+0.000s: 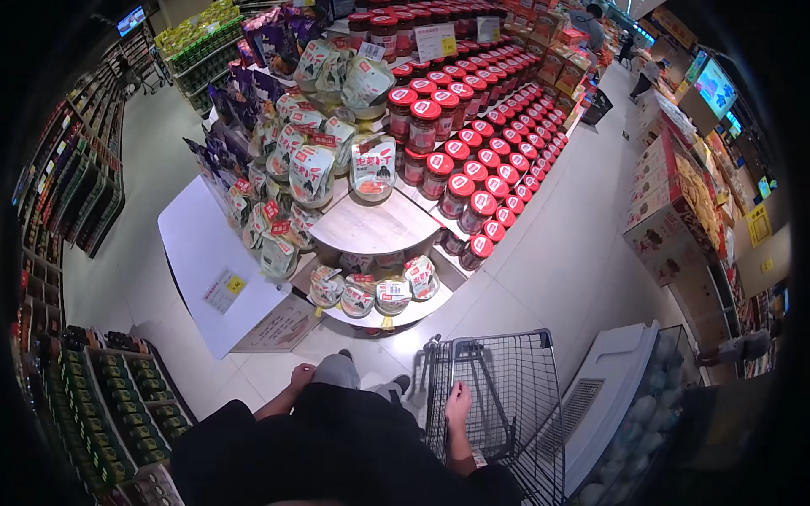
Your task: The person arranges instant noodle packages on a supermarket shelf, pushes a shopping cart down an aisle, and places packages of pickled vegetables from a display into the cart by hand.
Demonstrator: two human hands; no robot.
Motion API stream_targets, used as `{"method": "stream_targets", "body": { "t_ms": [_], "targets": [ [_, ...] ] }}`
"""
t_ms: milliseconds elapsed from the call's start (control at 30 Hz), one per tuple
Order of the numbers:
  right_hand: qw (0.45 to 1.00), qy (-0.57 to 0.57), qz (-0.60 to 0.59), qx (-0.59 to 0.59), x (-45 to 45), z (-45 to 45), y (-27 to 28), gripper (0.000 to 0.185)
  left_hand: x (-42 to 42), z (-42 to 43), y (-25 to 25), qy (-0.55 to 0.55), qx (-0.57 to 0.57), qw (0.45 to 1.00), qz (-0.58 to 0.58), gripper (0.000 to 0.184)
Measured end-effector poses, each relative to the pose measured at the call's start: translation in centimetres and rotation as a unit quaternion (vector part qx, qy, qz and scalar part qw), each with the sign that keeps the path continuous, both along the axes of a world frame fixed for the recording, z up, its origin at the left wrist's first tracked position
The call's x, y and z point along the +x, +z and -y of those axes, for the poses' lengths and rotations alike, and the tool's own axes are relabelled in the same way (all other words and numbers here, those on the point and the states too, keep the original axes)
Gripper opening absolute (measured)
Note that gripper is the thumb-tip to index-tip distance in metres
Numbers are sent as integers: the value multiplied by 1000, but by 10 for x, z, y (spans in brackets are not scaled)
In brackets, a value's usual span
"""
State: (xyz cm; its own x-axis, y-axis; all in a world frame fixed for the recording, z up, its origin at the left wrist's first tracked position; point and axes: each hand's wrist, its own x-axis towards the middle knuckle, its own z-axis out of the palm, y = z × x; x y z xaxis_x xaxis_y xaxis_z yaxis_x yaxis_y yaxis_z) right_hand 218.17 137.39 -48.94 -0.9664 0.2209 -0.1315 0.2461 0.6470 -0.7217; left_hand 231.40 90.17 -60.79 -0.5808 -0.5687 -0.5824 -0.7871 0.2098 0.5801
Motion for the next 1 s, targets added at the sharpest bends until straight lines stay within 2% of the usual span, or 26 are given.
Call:
{"method": "stream_targets", "body": {
  "t_ms": [67,133,167,233,300,367,400,433,567,633,767,833,867,933,967,1000],
  "targets": [
    [1000,14,-11,3,-5,5,-1,38,2,10,-1,7,13,1000,-4,31],
    [996,70,-39,30,-8,7,0,39,18,20,-37,-28,47,998,-13,34],
    [997,70,-27,35,-7,15,1,39,18,22,-43,-46,27,999,3,35],
    [998,43,-19,29,-19,38,22,43,14,34,-43,-71,44,995,-45,30],
    [979,57,-123,151,-30,65,16,51,-4,63,-41,-146,57,978,-135,23],
    [971,36,-149,184,-42,112,27,58,-30,91,-23,-69,199,971,-112,21],
    [971,50,-153,175,-49,136,32,59,-51,105,6,-111,124,980,-110,23],
    [972,64,-155,164,-57,162,37,60,-61,120,5,-119,85,976,-159,25],
    [961,179,-182,103,-89,263,54,59,-110,163,79,-83,79,958,-262,25],
    [959,211,-184,50,-101,312,57,57,-128,176,108,-36,126,936,-327,24],
    [937,291,-194,-20,-115,394,74,48,-159,197,148,-38,-42,939,-340,42],
    [938,295,-174,-56,-112,422,72,44,-168,205,149,-56,-134,931,-335,66],
    [940,295,-146,-89,-109,433,69,42,-170,208,153,-57,-127,937,-320,66],
    [940,302,-113,-112,-106,453,69,42,-181,210,158,-77,-166,922,-340,93],
    [941,302,-100,-115,-106,459,67,42,-186,210,160,-76,-164,927,-328,93],
    [939,304,-48,-152,-106,465,62,42,-192,211,160,-103,-185,920,-331,102]
  ]
}}
